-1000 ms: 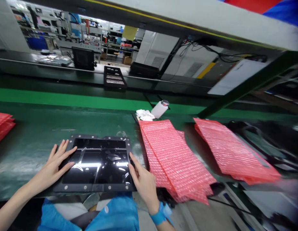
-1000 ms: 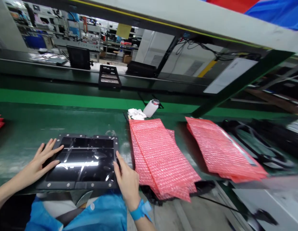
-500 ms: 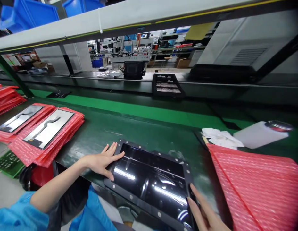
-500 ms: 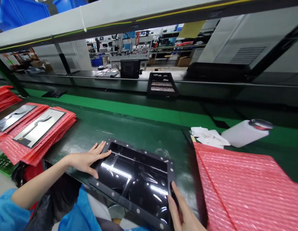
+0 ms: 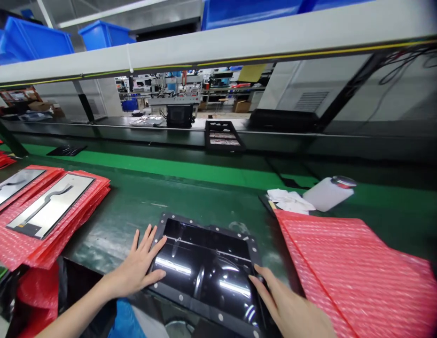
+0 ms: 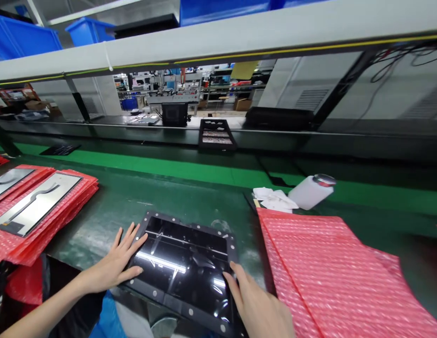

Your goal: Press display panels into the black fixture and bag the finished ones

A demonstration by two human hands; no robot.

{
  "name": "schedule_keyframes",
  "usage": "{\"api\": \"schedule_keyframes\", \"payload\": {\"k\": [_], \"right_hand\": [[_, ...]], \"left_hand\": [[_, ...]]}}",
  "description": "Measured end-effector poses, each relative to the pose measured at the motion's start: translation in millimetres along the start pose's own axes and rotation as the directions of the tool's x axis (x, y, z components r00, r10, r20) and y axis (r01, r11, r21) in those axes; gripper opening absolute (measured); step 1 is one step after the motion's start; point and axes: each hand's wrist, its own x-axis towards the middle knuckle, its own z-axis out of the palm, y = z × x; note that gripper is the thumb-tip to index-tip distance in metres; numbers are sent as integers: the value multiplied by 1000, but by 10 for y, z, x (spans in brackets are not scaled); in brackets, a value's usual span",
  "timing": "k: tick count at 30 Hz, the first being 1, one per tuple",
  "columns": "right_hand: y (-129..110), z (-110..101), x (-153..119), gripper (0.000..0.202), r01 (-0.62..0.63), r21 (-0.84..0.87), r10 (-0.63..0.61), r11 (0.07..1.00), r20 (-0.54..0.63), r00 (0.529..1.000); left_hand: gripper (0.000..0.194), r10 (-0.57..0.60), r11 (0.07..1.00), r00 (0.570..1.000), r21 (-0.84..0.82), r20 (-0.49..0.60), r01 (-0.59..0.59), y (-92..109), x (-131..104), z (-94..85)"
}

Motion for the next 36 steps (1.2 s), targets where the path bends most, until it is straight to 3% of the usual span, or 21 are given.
{"api": "schedule_keyframes", "payload": {"k": [2, 4, 6, 9, 13, 18, 22, 26, 30, 33, 36], "right_hand": [[-126, -129, 281, 35, 103, -3, -103, 995, -65, 993], [-297, -193, 568, 36, 198, 104, -189, 975, -86, 978], [-469, -162, 805, 39, 263, 278, -259, 924, -49, 965], [-639, -1, 1011, 49, 266, 366, -282, 892, -11, 959], [-671, 179, 1087, 46, 225, 427, -242, 876, -15, 970], [-602, 213, 1159, 35, 139, 556, -165, 820, -4, 986], [-591, 85, 1206, 34, 111, 627, -141, 771, -2, 990], [-592, -178, 1160, 33, 142, 671, -160, 727, -36, 987], [-542, -457, 1039, 33, 203, 711, -174, 673, -115, 978], [-455, -649, 914, 30, 219, 708, -106, 671, -201, 974], [-316, -796, 755, 31, 153, 676, 37, 720, -258, 965]], "left_hand": [[81, -10, 999, 994, 38, -109, 14, 31, -30, 91], [91, -3, 998, 985, 60, -174, 14, 56, -46, 152], [97, 14, 996, 978, 86, -210, 5, 65, -53, 184], [97, 24, 991, 971, 130, -237, 7, 54, -58, 214], [91, 24, 984, 966, 177, -258, 23, 42, -59, 255], [85, 0, 985, 959, 166, -284, 49, 62, -66, 263], [81, -9, 997, 956, 69, -294, 30, 8, -50, 321], [65, -7, 984, 898, -164, -441, -72, -86, 6, 491], [55, -178, 872, 862, -482, -475, -86, 25, 63, 574], [40, -313, 634, 872, -767, -376, -103, 270, 117, 499], [30, -337, 437, 882, -884, -330, -164, 508, 215, 292]]}}
